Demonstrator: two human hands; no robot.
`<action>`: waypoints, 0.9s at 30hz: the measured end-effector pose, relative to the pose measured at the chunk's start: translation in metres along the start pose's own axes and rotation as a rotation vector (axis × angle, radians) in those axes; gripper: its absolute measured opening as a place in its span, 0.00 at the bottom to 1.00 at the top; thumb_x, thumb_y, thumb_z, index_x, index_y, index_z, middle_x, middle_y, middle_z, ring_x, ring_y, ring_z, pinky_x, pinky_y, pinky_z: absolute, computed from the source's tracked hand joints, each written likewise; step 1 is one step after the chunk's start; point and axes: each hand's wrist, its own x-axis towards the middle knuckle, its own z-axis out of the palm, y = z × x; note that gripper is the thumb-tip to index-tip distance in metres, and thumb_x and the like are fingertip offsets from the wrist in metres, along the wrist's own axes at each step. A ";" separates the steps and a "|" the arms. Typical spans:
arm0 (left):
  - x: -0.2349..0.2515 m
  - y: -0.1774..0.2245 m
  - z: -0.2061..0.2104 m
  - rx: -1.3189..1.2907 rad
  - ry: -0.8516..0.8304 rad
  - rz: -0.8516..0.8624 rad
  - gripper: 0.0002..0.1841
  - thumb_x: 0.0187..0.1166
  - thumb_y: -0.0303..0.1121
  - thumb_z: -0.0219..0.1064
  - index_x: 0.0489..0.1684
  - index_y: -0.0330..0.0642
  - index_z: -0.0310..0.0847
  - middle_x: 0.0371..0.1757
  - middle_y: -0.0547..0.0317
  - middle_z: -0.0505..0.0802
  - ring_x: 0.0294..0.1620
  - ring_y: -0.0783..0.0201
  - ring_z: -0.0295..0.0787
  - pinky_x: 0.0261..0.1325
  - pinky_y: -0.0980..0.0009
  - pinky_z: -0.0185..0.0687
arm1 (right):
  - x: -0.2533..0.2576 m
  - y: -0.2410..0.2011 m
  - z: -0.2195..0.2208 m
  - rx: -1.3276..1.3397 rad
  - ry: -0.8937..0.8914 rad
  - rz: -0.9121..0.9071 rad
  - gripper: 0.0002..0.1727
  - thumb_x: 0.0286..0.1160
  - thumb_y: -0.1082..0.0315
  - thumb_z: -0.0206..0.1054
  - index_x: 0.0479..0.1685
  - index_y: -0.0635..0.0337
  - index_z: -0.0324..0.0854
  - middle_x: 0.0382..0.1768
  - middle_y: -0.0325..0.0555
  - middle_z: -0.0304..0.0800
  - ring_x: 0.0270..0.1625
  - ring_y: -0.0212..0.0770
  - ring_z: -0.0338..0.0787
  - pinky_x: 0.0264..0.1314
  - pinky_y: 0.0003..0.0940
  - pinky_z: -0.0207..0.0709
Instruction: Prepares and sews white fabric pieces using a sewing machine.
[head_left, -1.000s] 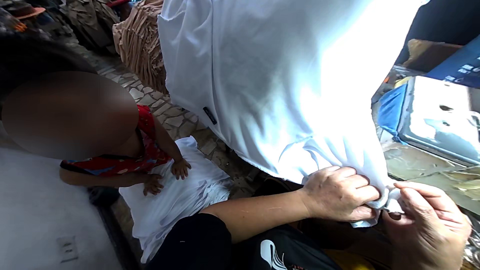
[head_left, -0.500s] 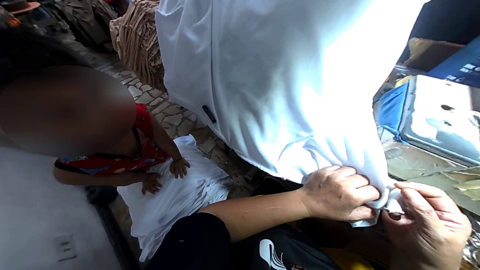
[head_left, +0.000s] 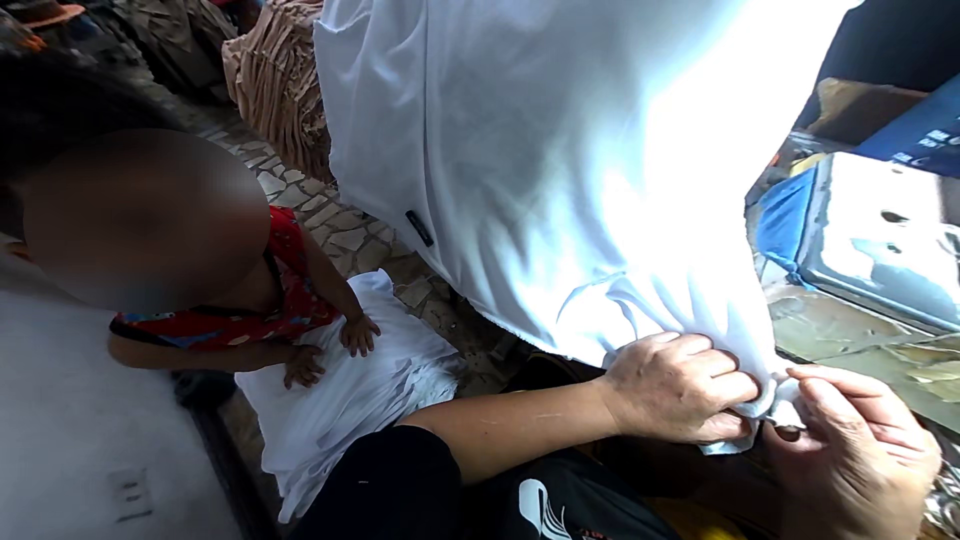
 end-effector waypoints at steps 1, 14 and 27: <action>0.000 0.000 0.000 0.000 0.003 0.000 0.10 0.64 0.37 0.71 0.23 0.39 0.88 0.24 0.54 0.88 0.32 0.53 0.87 0.34 0.60 0.76 | 0.000 0.000 0.000 -0.003 0.000 0.000 0.12 0.84 0.71 0.59 0.48 0.46 0.89 0.37 0.19 0.92 0.28 0.14 0.82 0.32 0.09 0.76; 0.006 0.001 -0.033 -0.253 -0.072 0.008 0.08 0.70 0.31 0.72 0.31 0.33 0.90 0.29 0.49 0.90 0.36 0.52 0.89 0.42 0.59 0.82 | -0.001 0.001 -0.001 0.028 -0.026 0.004 0.10 0.85 0.68 0.62 0.50 0.46 0.90 0.39 0.21 0.93 0.29 0.15 0.84 0.34 0.09 0.79; -0.007 -0.088 -0.533 1.128 -0.082 -1.029 0.31 0.90 0.52 0.55 0.68 0.27 0.80 0.72 0.17 0.79 0.78 0.21 0.70 0.78 0.24 0.56 | 0.000 0.001 -0.002 0.057 -0.056 0.038 0.11 0.85 0.67 0.62 0.51 0.43 0.91 0.39 0.18 0.93 0.30 0.14 0.84 0.33 0.08 0.78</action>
